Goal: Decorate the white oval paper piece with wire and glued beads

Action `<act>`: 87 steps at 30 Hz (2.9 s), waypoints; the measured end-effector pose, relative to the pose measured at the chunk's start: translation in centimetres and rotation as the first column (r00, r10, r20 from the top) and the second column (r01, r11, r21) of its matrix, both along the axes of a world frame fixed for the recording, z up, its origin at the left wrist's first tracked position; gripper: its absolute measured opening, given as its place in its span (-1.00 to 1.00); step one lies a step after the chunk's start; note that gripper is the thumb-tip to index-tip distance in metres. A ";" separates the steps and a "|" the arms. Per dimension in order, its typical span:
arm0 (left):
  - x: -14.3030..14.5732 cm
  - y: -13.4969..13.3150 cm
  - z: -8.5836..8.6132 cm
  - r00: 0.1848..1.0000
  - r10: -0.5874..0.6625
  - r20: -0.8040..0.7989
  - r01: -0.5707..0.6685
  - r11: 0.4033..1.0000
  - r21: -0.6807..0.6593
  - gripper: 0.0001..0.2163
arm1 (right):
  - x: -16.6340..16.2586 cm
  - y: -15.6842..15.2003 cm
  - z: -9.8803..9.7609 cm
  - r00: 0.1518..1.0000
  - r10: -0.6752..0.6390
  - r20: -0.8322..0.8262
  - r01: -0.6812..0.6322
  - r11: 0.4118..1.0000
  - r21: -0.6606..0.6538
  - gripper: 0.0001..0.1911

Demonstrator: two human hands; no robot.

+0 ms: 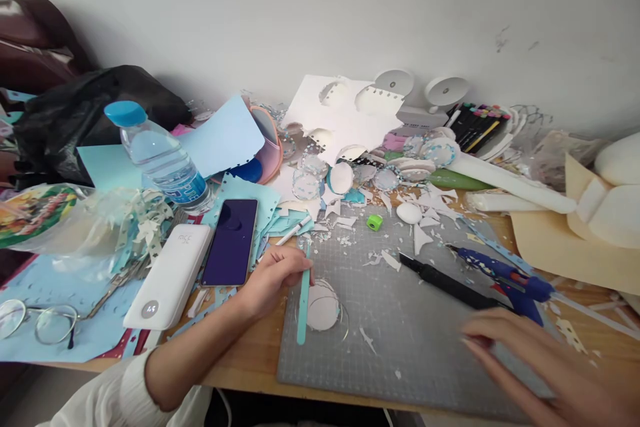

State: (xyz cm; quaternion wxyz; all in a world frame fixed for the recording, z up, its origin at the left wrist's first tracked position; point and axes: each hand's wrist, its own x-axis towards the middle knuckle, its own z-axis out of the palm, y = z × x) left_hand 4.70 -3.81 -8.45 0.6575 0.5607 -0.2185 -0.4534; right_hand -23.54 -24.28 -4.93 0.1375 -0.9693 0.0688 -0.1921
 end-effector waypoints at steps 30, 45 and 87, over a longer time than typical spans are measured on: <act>1.4 0.8 0.5 0.282 -0.569 0.772 0.522 0.766 0.374 -0.02 | 13.4 3.0 -5.4 0.838 -0.271 0.473 -0.131 0.741 0.658 -0.98; 0.8 1.1 -1.2 0.165 0.051 0.985 0.342 0.934 -0.106 -0.32 | 12.8 4.1 -4.0 0.767 -0.279 0.578 -0.348 0.577 0.739 -0.96; 0.7 0.9 -1.5 0.055 0.248 0.967 0.325 0.911 -0.252 -0.59 | 12.2 5.7 -3.0 0.767 -0.127 0.629 -0.376 0.705 0.601 -0.82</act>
